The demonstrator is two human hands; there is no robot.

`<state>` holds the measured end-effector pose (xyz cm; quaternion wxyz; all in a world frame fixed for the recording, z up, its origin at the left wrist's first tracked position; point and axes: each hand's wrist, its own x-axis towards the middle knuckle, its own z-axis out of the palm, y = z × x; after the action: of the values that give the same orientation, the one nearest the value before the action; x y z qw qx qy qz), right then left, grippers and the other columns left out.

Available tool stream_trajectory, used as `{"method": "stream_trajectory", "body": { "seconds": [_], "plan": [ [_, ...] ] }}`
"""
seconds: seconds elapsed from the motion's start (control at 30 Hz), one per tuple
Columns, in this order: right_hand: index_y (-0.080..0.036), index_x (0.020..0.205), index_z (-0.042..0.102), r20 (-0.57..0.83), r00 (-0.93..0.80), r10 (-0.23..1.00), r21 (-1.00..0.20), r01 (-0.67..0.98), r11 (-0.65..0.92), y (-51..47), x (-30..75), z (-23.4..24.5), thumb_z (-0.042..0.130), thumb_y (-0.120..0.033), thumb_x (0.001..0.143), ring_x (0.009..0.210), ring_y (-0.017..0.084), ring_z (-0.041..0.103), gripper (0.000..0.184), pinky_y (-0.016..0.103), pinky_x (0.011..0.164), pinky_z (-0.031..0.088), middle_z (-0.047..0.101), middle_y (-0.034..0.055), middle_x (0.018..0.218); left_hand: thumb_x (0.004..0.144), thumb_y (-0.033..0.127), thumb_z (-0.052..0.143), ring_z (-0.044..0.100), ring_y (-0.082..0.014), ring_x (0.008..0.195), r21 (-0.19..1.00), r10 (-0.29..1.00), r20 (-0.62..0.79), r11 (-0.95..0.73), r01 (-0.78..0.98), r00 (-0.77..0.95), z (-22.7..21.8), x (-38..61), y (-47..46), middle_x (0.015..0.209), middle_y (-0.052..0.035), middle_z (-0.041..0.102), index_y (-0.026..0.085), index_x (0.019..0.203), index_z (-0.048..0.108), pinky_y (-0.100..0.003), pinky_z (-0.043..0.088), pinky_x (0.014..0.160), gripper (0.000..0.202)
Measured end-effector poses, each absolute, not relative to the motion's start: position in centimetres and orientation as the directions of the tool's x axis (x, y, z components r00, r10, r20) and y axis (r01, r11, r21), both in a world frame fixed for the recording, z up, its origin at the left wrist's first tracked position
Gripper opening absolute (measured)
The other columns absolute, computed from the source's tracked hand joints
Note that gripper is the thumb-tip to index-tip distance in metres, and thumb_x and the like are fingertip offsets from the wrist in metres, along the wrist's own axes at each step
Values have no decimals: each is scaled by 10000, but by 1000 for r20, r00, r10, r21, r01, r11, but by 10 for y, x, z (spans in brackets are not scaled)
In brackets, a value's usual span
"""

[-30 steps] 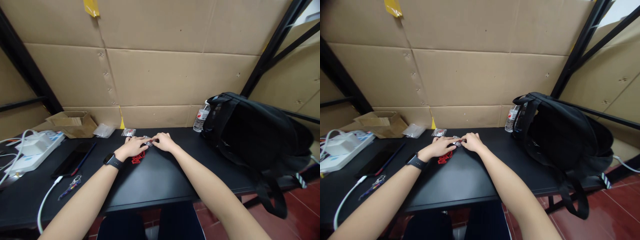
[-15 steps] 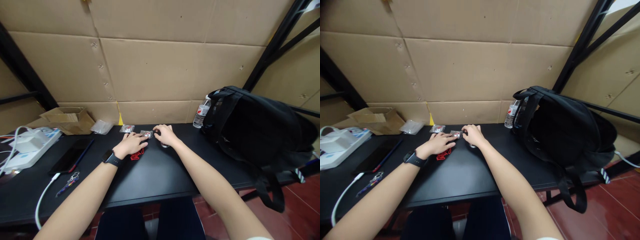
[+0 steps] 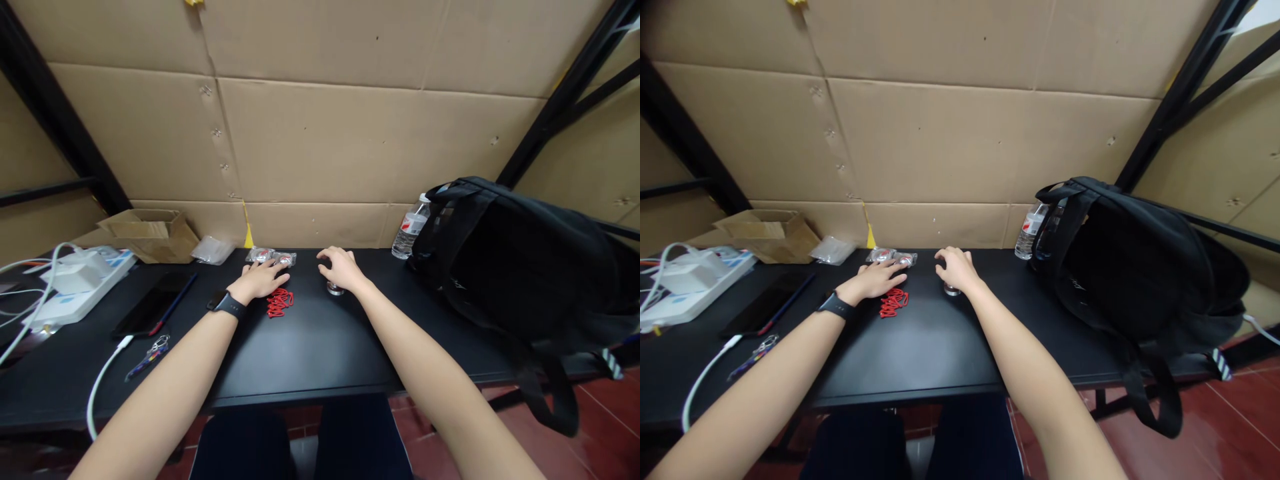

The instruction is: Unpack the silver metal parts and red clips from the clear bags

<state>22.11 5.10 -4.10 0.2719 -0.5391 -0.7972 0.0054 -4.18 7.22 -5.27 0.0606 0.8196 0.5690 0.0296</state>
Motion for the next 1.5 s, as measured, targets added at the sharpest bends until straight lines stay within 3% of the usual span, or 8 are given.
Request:
{"method": "stream_trajectory", "body": {
  "seconds": [0.33,0.5,0.63,0.7,0.8,1.03,1.27,1.5],
  "plan": [
    [-232,1071,685,400,-266,877,-298,868,398,50,224,-38,652,-273,863,1066,251,583,214,395,911,344,662,74,1112,948,702,217,282,-425,1464,195,957,16,-288,938,290,-61,-48,86,1633,6,316,487,1504,376,-667,217,1111,618],
    [-219,1115,697,296,-350,889,-336,833,440,48,236,-28,688,-274,836,1005,219,613,284,352,896,419,653,87,1138,962,674,246,325,-436,1429,245,954,150,-291,925,261,-59,-46,86,1605,-71,357,420,1488,441,-678,257,1074,615],
    [-216,1215,682,72,-477,876,-391,794,465,45,252,-16,842,-405,682,979,221,643,588,304,851,480,652,95,1151,943,533,464,539,-324,1229,225,822,251,-564,795,512,-42,-45,78,1267,-93,652,288,1169,712,-507,386,1043,416],
    [-209,1234,679,-54,-482,875,-383,819,427,43,258,-12,895,-410,587,962,230,656,711,299,836,492,665,96,1141,892,431,575,584,-273,1138,219,700,237,-714,665,674,-33,-43,72,1123,-58,698,279,1012,760,-422,405,1029,267],
    [-198,1157,717,-143,-454,879,-380,846,375,42,262,-11,905,-341,547,872,214,672,653,279,770,497,707,71,1056,844,318,629,606,-245,1094,244,603,201,-794,557,772,-23,-37,60,1082,-39,705,303,953,783,-376,406,1013,190],
    [-214,930,767,-116,-446,888,-445,822,355,45,266,-17,887,-295,536,743,169,668,420,240,660,475,728,-2,848,762,204,639,643,-220,1045,239,577,57,-800,550,815,-20,-30,42,1009,16,744,358,975,774,-326,405,959,296],
    [-208,955,774,-100,-466,879,-484,795,366,48,270,-19,889,-300,527,744,172,671,452,241,665,484,740,5,856,812,238,681,643,-206,982,193,603,107,-793,578,791,-28,-20,42,944,4,734,297,823,743,-303,396,880,87],
    [-210,1003,779,-49,-484,874,-464,786,409,42,269,-9,877,-310,581,784,176,662,444,252,696,491,741,19,898,936,234,543,625,-203,942,147,615,217,-789,597,758,-34,-9,36,911,-25,712,236,823,668,-330,373,863,168]
  ]
}}
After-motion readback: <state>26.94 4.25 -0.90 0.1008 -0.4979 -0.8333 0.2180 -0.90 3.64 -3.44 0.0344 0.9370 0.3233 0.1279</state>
